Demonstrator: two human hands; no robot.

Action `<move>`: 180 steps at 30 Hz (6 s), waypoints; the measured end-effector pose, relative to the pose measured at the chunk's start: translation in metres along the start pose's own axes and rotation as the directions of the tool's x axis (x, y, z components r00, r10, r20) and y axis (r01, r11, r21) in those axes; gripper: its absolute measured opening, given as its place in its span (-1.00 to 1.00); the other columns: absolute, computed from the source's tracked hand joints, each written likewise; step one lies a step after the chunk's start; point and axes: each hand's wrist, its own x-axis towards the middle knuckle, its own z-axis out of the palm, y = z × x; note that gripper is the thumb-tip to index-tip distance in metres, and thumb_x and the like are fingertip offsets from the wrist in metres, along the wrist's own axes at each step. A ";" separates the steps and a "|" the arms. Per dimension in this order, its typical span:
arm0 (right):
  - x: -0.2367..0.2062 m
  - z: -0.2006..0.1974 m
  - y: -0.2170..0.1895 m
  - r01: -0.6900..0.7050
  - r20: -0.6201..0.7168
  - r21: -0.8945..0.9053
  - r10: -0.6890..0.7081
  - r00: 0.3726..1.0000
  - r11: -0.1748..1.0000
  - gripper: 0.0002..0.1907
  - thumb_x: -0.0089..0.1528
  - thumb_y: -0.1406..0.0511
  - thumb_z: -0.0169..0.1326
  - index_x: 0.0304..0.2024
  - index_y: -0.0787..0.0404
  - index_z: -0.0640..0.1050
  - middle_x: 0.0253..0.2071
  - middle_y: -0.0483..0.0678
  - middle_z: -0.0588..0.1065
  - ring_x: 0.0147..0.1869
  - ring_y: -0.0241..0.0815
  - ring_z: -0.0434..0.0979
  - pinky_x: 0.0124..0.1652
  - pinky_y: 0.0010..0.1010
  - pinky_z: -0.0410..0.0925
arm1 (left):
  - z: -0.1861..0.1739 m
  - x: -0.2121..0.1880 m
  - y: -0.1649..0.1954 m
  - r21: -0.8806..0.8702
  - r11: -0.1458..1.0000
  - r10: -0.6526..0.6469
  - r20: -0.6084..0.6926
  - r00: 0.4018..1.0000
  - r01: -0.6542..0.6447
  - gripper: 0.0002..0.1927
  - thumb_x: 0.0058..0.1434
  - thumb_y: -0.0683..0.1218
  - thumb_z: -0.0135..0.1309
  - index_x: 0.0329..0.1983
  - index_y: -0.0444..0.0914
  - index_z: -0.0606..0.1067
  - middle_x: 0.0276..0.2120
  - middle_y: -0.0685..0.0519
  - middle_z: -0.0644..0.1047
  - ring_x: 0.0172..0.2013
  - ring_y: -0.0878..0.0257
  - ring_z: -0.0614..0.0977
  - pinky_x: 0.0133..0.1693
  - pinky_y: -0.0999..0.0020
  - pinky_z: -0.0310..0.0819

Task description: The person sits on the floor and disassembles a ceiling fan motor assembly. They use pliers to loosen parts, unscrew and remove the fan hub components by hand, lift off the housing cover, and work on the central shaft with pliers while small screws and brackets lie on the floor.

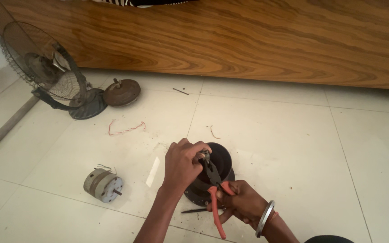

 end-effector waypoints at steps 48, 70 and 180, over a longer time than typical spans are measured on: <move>-0.009 0.017 -0.001 0.259 -0.087 -0.394 -0.316 0.945 0.882 -0.84 0.20 0.39 0.02 -0.19 0.27 0.34 -0.45 0.12 0.44 -0.40 0.07 0.53 -0.36 -0.09 0.39 | 0.004 0.000 0.001 0.006 0.998 0.065 -0.007 0.998 -0.065 -0.66 -0.10 -0.34 0.14 -0.32 -0.06 0.57 -0.67 0.16 0.48 -0.46 0.18 0.48 -0.36 0.20 0.19; 0.041 0.003 0.178 -0.065 -0.152 -0.972 -0.387 0.910 0.228 -0.51 0.12 0.09 0.29 -0.03 0.15 0.45 -0.05 0.03 0.39 0.06 0.03 0.43 -0.06 0.06 0.31 | -0.007 0.009 0.003 0.090 0.996 0.002 0.021 1.000 -0.004 -0.68 -0.03 -0.32 0.16 -0.30 -0.04 0.61 -0.66 0.21 0.53 -0.51 0.20 0.48 -0.41 0.19 0.21; 0.017 0.066 -0.025 0.166 -0.411 -0.867 -0.863 0.293 0.469 -0.89 0.17 0.20 0.23 -0.29 0.05 0.66 -0.32 -0.09 0.62 -0.34 -0.01 0.60 -0.36 -0.17 0.45 | -0.013 -0.006 0.011 0.013 0.971 -0.237 0.121 0.964 0.237 -0.81 0.20 -0.14 0.13 -0.17 -0.02 0.66 -0.49 -0.05 0.59 -0.41 0.02 0.63 -0.34 0.13 0.53</move>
